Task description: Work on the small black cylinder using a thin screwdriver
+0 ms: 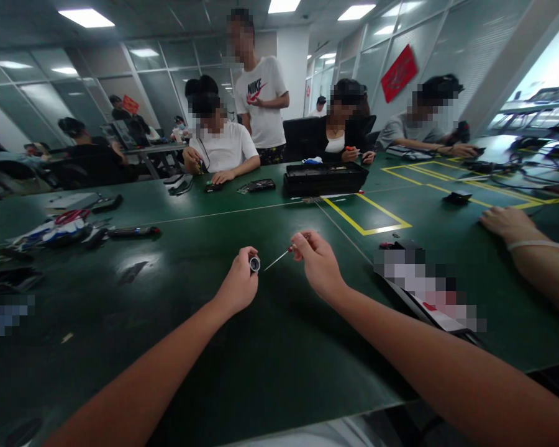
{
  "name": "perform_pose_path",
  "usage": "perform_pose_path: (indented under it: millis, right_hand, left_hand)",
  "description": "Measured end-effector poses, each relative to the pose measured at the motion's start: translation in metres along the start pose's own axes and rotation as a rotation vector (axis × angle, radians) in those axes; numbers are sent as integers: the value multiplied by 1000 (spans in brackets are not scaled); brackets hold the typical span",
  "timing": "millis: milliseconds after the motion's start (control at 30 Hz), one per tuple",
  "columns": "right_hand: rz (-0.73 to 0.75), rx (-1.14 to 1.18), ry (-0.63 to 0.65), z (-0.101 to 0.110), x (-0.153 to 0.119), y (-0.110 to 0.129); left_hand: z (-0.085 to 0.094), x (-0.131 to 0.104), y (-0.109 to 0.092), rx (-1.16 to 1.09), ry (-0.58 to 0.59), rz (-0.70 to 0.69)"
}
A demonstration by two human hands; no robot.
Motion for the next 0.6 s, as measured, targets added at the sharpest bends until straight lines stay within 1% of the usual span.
perform_pose_path:
  millis: [100, 267, 500, 600]
  right_hand:
    - [11, 8, 49, -3, -1, -1]
    - [-6, 81, 78, -6, 0, -8]
    - [-18, 49, 16, -2, 0, -11]
    - [-9, 42, 43, -2, 1, -14]
  left_hand:
    - [-1, 0, 4, -3, 19, -49]
    - [3, 3, 8, -16, -51, -122]
    - [1, 3, 16, -89, -33, -51]
    - [0, 3, 15, -82, -5, -60]
Point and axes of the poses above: each hand's wrist, its own x-axis towards the middle knuckle, its own z-axis out of the back of the hand, y = z × x, the point moved 4 cm from there along x, towards the middle knuckle, and after that the axes turned 8 degrees about x, right-handed, at the moved point
